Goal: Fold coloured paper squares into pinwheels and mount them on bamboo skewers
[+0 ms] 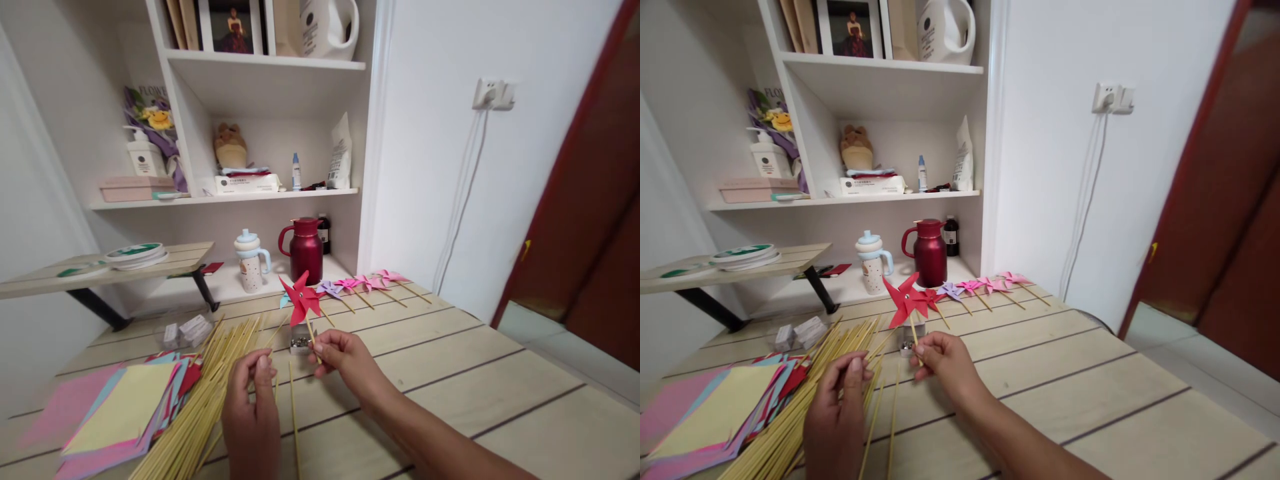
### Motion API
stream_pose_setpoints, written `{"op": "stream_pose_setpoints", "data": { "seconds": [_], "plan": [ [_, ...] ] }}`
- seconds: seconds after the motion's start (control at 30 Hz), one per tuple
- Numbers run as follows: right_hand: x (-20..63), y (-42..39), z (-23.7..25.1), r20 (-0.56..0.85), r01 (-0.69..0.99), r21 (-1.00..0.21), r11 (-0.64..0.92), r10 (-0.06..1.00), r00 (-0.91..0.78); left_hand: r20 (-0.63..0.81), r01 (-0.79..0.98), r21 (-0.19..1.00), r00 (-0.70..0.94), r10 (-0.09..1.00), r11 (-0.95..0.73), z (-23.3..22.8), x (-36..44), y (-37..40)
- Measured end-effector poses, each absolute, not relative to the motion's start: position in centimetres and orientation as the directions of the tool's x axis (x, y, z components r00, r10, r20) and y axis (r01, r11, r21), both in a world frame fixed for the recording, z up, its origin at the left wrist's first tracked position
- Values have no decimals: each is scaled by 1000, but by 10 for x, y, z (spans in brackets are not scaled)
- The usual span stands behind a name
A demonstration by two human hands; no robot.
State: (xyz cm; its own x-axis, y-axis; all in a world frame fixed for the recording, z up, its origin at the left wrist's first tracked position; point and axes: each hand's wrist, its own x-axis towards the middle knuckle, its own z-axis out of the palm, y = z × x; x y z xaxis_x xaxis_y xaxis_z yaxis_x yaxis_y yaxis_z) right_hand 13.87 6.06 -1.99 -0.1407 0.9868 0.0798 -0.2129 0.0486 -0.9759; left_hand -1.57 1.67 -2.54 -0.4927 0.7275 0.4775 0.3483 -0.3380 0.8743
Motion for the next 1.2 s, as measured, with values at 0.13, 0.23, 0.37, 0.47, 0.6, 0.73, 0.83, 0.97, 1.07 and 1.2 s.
{"op": "stream_pose_setpoints", "data": {
  "seconds": [0.13,0.23,0.37,0.47,0.6,0.73,0.83,0.97,1.07,1.2],
  "plan": [
    [152,73,-19,127,-182,-977,114,990,-62,452,319,885,-413,790,-339,-30,-8,16],
    [160,80,-20,156,-157,-976,152,988,-11,510,401,833,-290,810,-381,-36,-10,19],
    [176,90,-19,192,-108,-974,198,979,65,568,483,783,-297,767,-393,-46,-20,29],
    [192,101,-16,205,-38,-977,211,970,134,598,515,753,-279,751,-408,-51,-26,37],
    [218,115,-13,164,141,-980,138,967,193,609,549,728,-245,755,-410,-51,-28,42],
    [257,113,-18,69,405,-914,-18,978,197,605,543,733,-247,757,-409,-48,-27,42],
    [293,102,-21,-7,575,-806,-140,974,228,615,542,727,-238,752,-423,-46,-24,42],
    [332,88,-20,-90,733,-604,-311,941,325,624,549,714,-216,751,-434,-46,-22,42],
    [343,82,-18,-127,800,-457,-388,919,373,628,561,706,-215,748,-432,-47,-22,43],
    [343,81,-17,-160,850,-315,-421,907,390,610,564,716,-221,761,-410,-48,-26,47]
  ]
}}
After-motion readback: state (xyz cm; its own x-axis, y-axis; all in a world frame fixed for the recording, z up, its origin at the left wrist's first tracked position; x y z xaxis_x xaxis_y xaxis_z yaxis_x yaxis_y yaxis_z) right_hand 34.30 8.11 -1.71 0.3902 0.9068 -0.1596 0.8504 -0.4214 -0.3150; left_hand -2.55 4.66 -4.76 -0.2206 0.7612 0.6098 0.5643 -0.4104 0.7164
